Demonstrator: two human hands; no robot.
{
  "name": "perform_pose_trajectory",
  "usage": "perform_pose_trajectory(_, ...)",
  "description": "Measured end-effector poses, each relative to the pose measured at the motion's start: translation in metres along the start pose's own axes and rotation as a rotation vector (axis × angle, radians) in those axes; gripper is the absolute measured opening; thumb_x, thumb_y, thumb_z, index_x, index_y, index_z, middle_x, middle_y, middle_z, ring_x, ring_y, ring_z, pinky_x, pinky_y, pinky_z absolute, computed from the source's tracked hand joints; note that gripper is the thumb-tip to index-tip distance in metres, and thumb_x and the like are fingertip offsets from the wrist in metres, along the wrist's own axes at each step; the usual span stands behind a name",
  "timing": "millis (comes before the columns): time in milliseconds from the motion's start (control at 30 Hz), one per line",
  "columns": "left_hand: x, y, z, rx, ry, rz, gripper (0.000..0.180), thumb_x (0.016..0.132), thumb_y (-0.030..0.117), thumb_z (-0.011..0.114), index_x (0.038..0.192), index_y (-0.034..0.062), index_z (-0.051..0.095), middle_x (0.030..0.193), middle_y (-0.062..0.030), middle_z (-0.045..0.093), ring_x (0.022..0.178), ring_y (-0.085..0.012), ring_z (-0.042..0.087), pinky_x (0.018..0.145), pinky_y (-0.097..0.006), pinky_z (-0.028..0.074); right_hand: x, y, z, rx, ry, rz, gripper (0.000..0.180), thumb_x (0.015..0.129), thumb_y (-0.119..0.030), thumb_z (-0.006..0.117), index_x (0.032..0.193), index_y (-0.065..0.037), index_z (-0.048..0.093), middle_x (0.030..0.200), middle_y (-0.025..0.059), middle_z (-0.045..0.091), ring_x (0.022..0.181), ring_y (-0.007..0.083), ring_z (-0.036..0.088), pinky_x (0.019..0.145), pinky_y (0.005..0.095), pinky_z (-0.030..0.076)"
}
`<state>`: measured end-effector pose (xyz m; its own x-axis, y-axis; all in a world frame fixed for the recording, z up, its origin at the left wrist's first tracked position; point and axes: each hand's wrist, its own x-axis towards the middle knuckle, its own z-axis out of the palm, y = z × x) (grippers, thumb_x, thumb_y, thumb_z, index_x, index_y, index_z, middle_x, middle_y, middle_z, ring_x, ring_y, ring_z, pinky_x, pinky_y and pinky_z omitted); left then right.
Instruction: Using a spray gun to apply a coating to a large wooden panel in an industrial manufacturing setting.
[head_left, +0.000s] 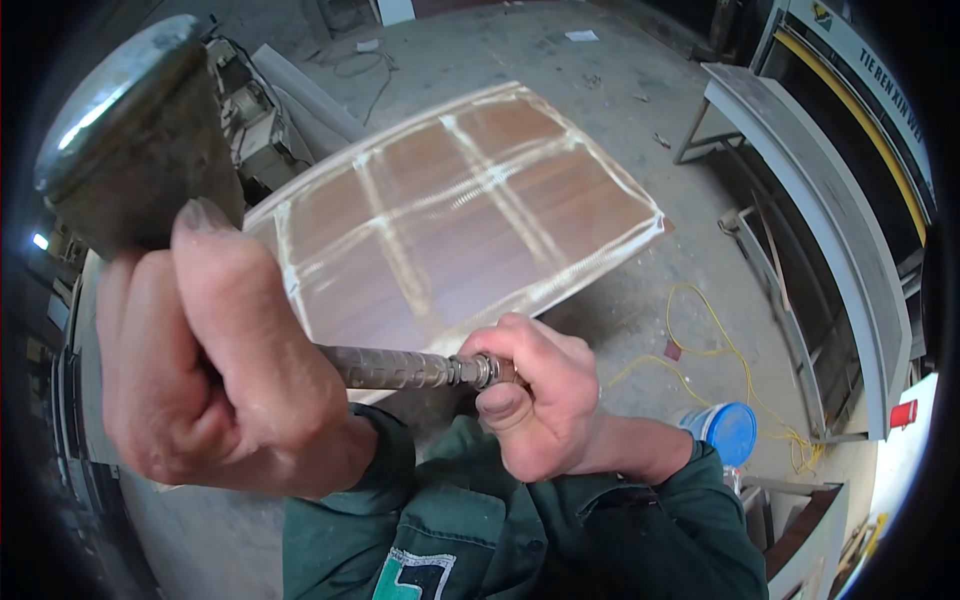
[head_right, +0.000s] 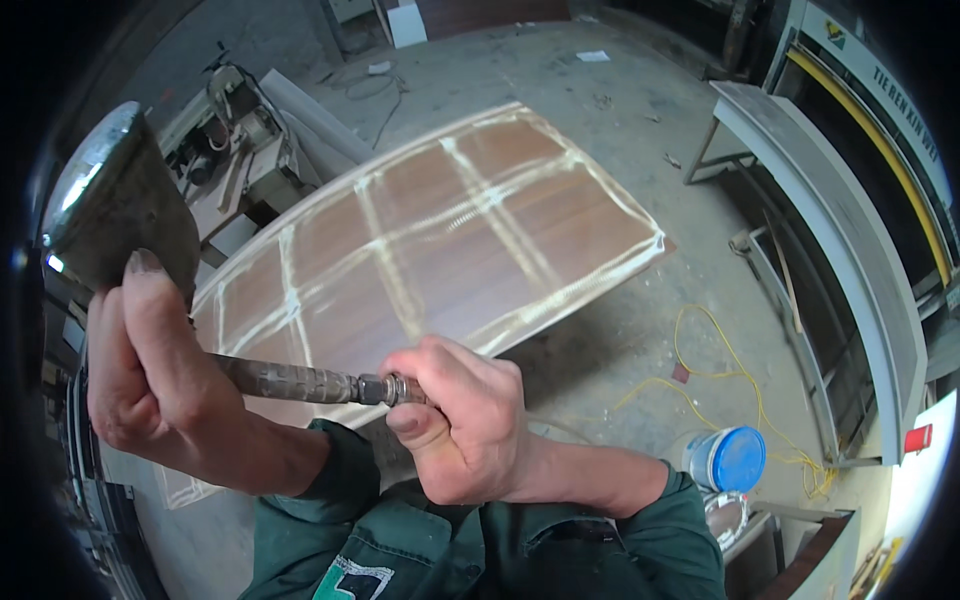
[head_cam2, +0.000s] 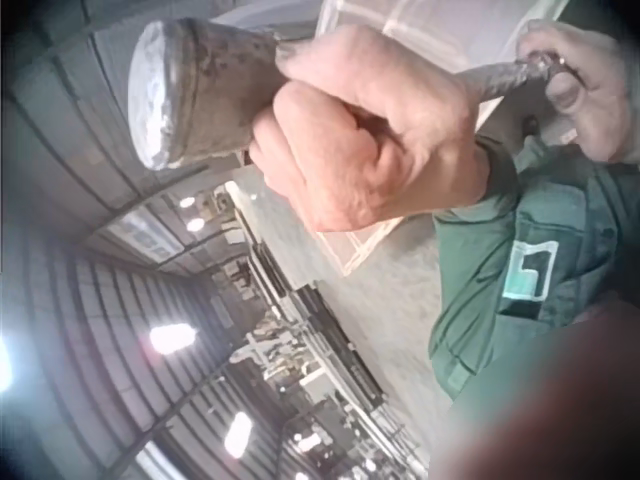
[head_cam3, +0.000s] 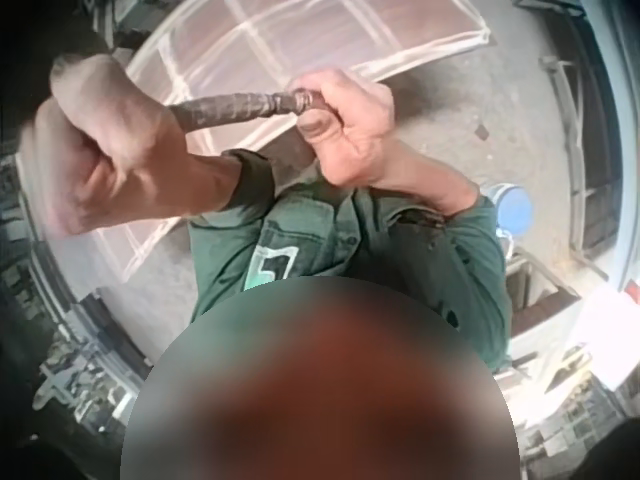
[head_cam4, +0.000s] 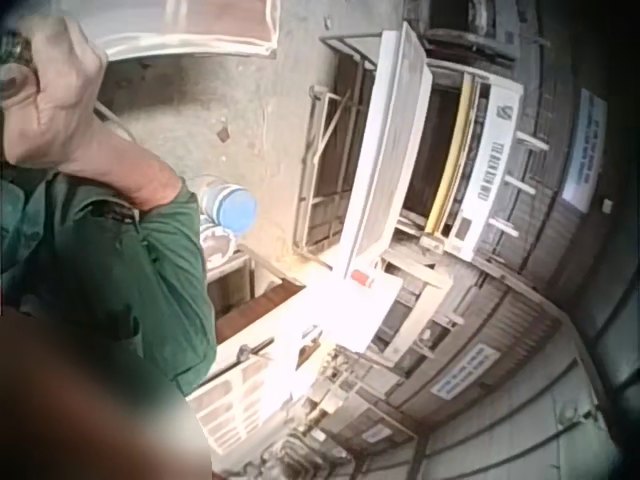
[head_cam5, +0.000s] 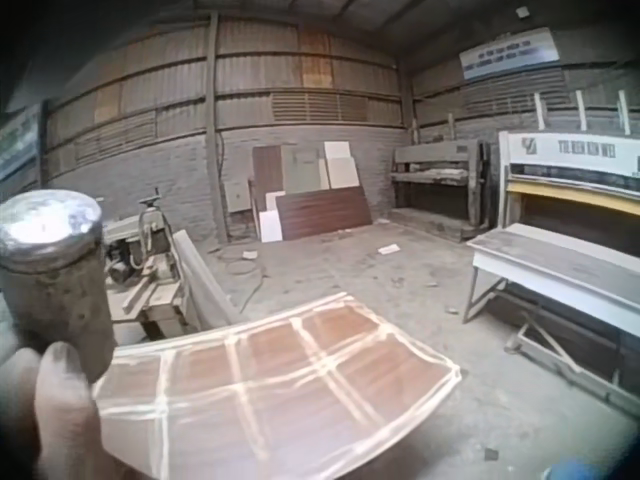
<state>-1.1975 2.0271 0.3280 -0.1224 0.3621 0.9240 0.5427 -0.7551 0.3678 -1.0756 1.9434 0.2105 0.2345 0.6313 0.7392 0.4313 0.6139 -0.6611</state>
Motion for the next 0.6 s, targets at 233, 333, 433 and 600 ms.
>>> perform_pose_trajectory(233,-0.011,-0.039,0.030,-0.073,-0.053,0.015,0.023,0.096,0.009,0.065,0.079,-0.0078,0.064,0.074,-0.0028,0.056,0.069,-0.0097,0.047,0.066,-0.025,0.038,0.014,0.015,-0.002,0.283,-0.258,0.599,0.051,0.108,-0.047,0.058,0.108,0.004,0.067,0.084,0.0059,0.065,0.072,0.0126,0.057,0.067,0.0288,0.048)
perform_pose_trajectory(333,-0.014,-0.060,0.039,-0.079,-0.110,0.016,0.024,0.095,0.010,0.065,0.080,-0.0078,0.066,0.074,-0.0031,0.057,0.069,-0.0097,0.048,0.066,-0.025,0.038,0.031,0.025,0.006,0.377,-0.303,0.682,0.039,0.107,-0.035,0.057,0.101,0.003,0.068,0.075,0.0008,0.059,0.069,0.0086,0.050,0.062,0.0277,0.042)
perform_pose_trajectory(433,-0.011,-0.080,0.039,-0.080,-0.141,0.031,0.024,0.095,0.012,0.065,0.080,-0.0078,0.067,0.074,-0.0035,0.059,0.069,-0.0097,0.050,0.066,-0.024,0.038,0.048,0.034,0.010,0.573,-0.407,0.878,0.039,0.106,-0.033,0.058,0.100,0.003,0.069,0.072,-0.0016,0.056,0.065,0.0049,0.044,0.058,0.0243,0.036)
perform_pose_trajectory(600,0.011,-0.100,0.052,-0.119,-0.135,0.046,0.028,0.094,0.011,0.066,0.072,-0.0061,0.062,0.071,-0.0026,0.053,0.065,-0.0091,0.044,0.062,-0.026,0.030,0.061,0.049,0.017,0.728,-0.475,1.151,0.049,0.107,-0.045,0.060,0.110,0.002,0.071,0.076,-0.0034,0.057,0.061,0.0024,0.040,0.056,0.0205,0.028)
